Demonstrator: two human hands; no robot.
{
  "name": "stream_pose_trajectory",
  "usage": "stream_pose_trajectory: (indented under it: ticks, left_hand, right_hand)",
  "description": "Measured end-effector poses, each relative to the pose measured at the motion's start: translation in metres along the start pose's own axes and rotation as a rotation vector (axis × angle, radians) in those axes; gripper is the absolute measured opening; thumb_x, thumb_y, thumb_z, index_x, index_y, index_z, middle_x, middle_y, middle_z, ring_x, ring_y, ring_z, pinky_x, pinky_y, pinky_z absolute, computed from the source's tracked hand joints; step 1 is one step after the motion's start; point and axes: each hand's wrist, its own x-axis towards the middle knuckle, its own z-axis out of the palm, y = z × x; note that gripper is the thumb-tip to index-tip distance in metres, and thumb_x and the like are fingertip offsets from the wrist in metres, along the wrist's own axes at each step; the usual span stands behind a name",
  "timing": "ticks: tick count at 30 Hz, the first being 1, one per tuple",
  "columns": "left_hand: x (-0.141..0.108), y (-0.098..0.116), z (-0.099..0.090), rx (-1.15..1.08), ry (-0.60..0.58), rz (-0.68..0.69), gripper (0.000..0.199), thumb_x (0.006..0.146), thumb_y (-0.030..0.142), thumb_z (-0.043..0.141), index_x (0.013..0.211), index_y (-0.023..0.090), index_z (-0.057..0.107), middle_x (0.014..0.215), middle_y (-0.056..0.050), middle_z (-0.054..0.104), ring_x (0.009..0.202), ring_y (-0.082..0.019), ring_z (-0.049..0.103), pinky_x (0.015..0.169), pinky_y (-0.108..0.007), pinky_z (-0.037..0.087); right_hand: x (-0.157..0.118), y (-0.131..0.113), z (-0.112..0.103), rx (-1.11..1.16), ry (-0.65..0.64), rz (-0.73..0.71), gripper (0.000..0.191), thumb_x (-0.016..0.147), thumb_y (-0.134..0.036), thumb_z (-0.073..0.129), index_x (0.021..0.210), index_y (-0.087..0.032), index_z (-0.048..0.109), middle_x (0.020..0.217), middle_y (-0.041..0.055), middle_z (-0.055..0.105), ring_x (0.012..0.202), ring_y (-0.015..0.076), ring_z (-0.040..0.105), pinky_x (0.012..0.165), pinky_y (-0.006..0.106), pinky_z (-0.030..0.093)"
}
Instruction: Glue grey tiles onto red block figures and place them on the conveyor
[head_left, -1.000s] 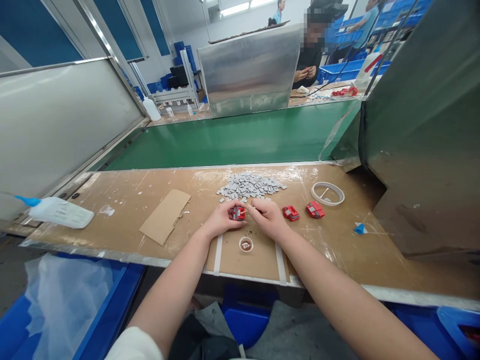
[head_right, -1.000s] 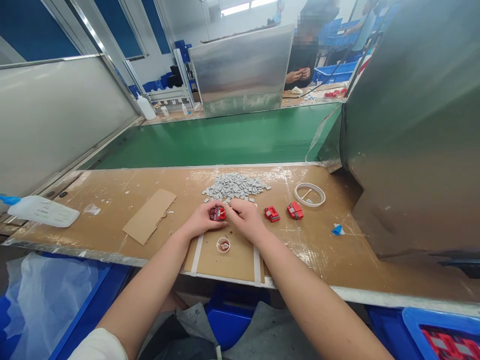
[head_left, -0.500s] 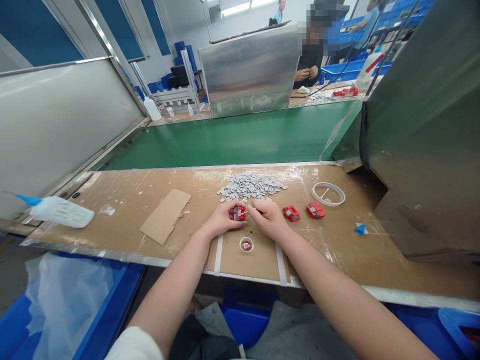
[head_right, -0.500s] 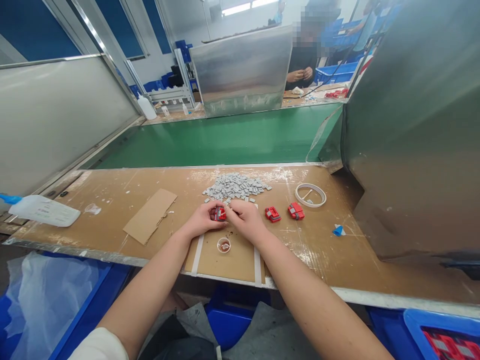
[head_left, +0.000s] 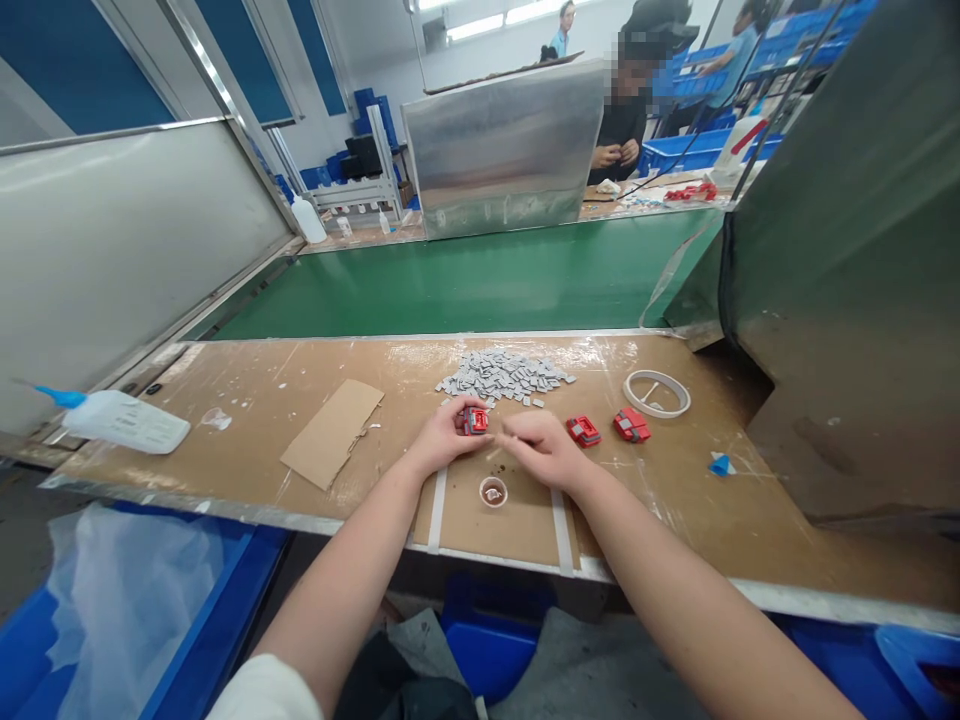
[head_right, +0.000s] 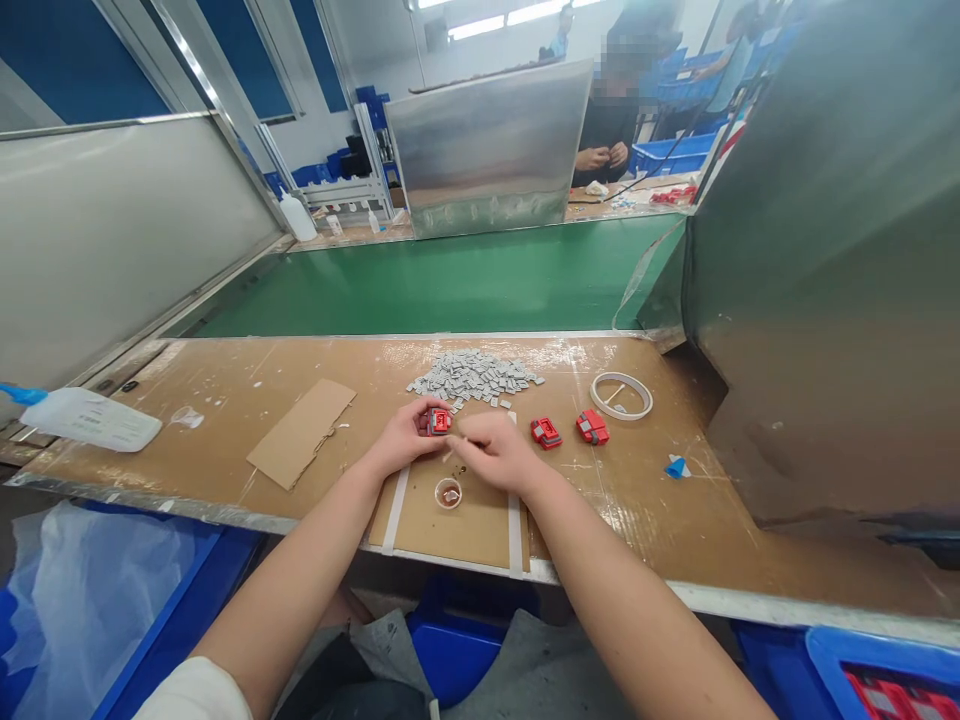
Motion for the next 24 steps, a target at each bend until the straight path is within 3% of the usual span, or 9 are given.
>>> stream_pose_trajectory:
  ticks: [3,6,8,10,13,15,19,22,24]
  left_hand:
    - [0.002,-0.003,-0.001,-0.013,0.072,0.04,0.064,0.072,0.037,0.092,0.127,0.019,0.063,0.096,-0.003,0.067,0.08,-0.015,0.064,0.074,-0.026,0.053]
    - [0.003,-0.005,-0.003,0.043,0.102,0.058,0.064,0.074,0.037,0.09,0.129,0.019,0.065,0.096,-0.003,0.067,0.079,-0.015,0.063,0.073,-0.027,0.053]
    - [0.003,-0.007,-0.004,0.088,0.115,0.078,0.057,0.074,0.039,0.089,0.122,0.018,0.067,0.096,-0.003,0.068,0.081,-0.016,0.063,0.076,-0.028,0.054]
    - [0.003,-0.008,-0.004,0.109,0.109,0.082,0.054,0.074,0.042,0.089,0.118,0.018,0.067,0.096,-0.003,0.068,0.082,-0.016,0.064,0.078,-0.028,0.053]
    - [0.002,-0.01,-0.004,0.124,0.095,0.058,0.051,0.078,0.048,0.085,0.115,0.02,0.065,0.09,-0.001,0.067,0.075,-0.016,0.063,0.07,-0.026,0.051]
    - [0.003,-0.01,-0.003,0.158,0.106,0.048,0.048,0.079,0.049,0.083,0.113,0.021,0.064,0.087,0.001,0.066,0.068,-0.014,0.06,0.064,-0.025,0.049]
    - [0.007,-0.008,-0.004,0.27,0.167,0.056,0.045,0.078,0.051,0.082,0.11,0.022,0.066,0.085,0.001,0.066,0.069,-0.016,0.059,0.063,-0.026,0.047]
    - [0.008,-0.008,-0.006,0.334,0.178,0.064,0.05,0.077,0.056,0.079,0.11,0.021,0.068,0.089,-0.001,0.069,0.077,-0.02,0.063,0.07,-0.029,0.049]
    - [0.008,-0.008,-0.007,0.367,0.167,0.069,0.056,0.076,0.062,0.077,0.111,0.02,0.068,0.094,-0.003,0.071,0.082,-0.022,0.065,0.075,-0.031,0.051]
  right_hand:
    - [-0.003,-0.007,-0.002,-0.052,-0.31,-0.119,0.049,0.103,-0.035,0.048,0.059,-0.02,0.034,0.056,-0.003,0.04,0.056,0.0118,0.035,0.061,0.029,0.025]
    - [-0.001,-0.013,-0.001,-0.282,-0.369,-0.144,0.05,0.104,-0.044,0.051,0.061,-0.019,0.046,0.06,0.0008,0.053,0.057,0.0126,0.039,0.062,0.03,0.022]
    - [0.0,-0.016,-0.006,-0.429,-0.286,-0.109,0.051,0.104,-0.051,0.052,0.064,-0.019,0.052,0.063,0.0033,0.059,0.058,0.0133,0.041,0.061,0.031,0.021]
    - [-0.005,-0.018,-0.022,-0.56,-0.079,0.017,0.049,0.106,-0.051,0.049,0.069,-0.019,0.056,0.067,0.0045,0.062,0.06,0.0142,0.044,0.061,0.031,0.021]
    - [-0.029,-0.023,-0.061,-0.709,0.309,0.329,0.048,0.107,-0.045,0.046,0.067,-0.02,0.054,0.063,0.0034,0.06,0.057,0.0146,0.045,0.059,0.03,0.022]
    - [-0.053,-0.029,-0.089,-0.784,0.435,0.551,0.045,0.104,-0.045,0.051,0.067,-0.021,0.056,0.062,0.0034,0.061,0.056,0.0153,0.046,0.057,0.03,0.022]
    - [-0.1,-0.058,-0.127,-0.89,0.373,0.955,0.024,0.097,-0.041,0.06,0.085,-0.024,0.072,0.085,0.0071,0.076,0.068,0.0198,0.06,0.058,0.029,0.029]
    - [-0.137,-0.1,-0.153,-0.971,0.31,1.076,0.031,0.098,-0.05,0.054,0.095,-0.027,0.075,0.093,0.0062,0.077,0.078,0.0229,0.066,0.062,0.029,0.034]
    - [-0.179,-0.138,-0.181,-1.079,0.353,1.134,0.04,0.101,-0.057,0.047,0.102,-0.028,0.076,0.093,0.0078,0.077,0.081,0.0249,0.068,0.063,0.031,0.037]
